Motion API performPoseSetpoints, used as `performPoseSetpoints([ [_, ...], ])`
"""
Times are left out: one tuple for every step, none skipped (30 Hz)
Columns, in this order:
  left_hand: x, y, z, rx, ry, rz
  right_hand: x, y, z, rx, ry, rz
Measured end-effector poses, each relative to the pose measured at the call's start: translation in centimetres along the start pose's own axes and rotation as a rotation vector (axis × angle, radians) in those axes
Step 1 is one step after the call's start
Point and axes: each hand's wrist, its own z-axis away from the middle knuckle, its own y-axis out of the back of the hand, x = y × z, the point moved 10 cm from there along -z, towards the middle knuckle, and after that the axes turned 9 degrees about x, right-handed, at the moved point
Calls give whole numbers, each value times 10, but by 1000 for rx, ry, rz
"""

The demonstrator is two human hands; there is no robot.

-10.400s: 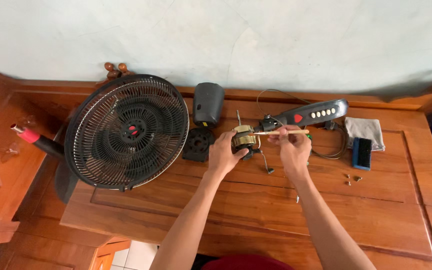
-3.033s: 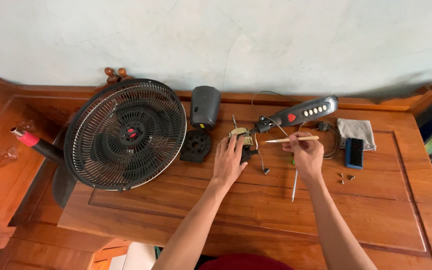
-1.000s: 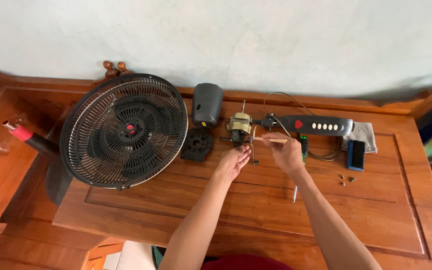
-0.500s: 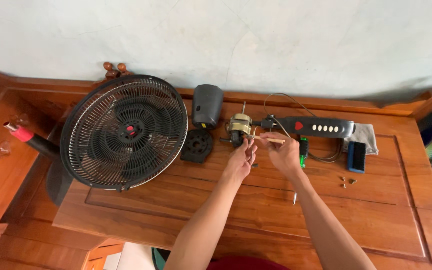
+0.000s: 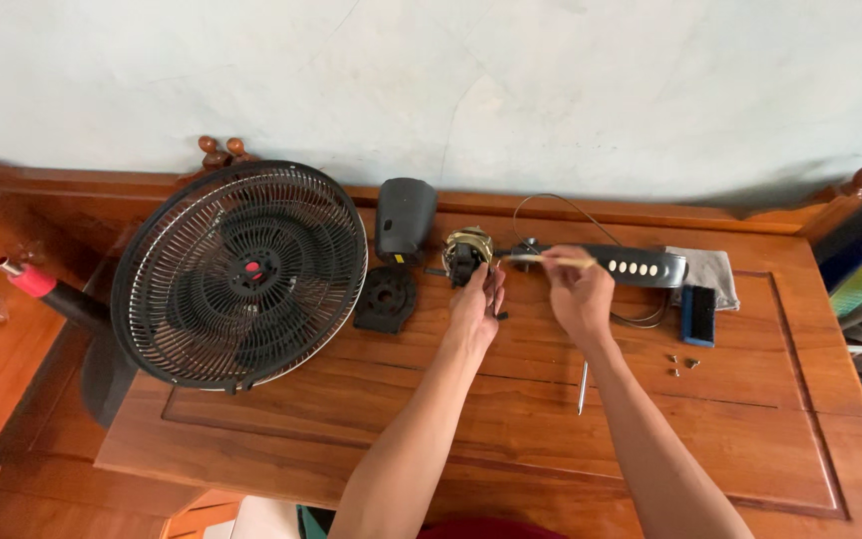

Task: The person services a disassembled electric fan motor on a wooden table. They hold the motor housing and use a small stick to work around the motor shaft and coils, reposition the motor, handle the power cord and screws, and wipe the motor housing with a cloth.

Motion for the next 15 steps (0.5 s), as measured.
performPoseSetpoints([
  [-1,1,-1,29,4,-24,9,6,-5,23,-48,-34],
  [-1,2,-2,59,7,-47,20,16,-13,45,-96,-70],
  [0,4,-3,90,9,-71,31,26,-23,67,-145,-106],
  [1,5,-4,108,12,-72,24,37,-36,74,26,78],
  [3,5,-5,125,17,-74,16,46,-49,79,196,263],
  [3,5,-5,141,25,-76,9,49,-55,83,366,449],
  [3,6,-6,152,32,-82,17,45,-61,-4,382,544],
  [4,6,-7,161,41,-86,25,45,-68,-92,397,639],
  [5,6,-7,171,46,-90,31,43,-71,-182,412,731],
  [6,8,-8,196,40,-117,36,39,-72,-233,409,785],
  [8,10,-7,223,33,-142,39,33,-72,-285,407,837],
  [10,12,-7,251,24,-165,40,26,-71,-340,407,888],
  [11,12,-7,260,23,-157,41,19,-70,-394,396,930],
  [11,12,-7,268,22,-148,42,10,-68,-449,385,971],
  [11,12,-8,276,20,-141,43,0,-66,-501,373,1013],
])
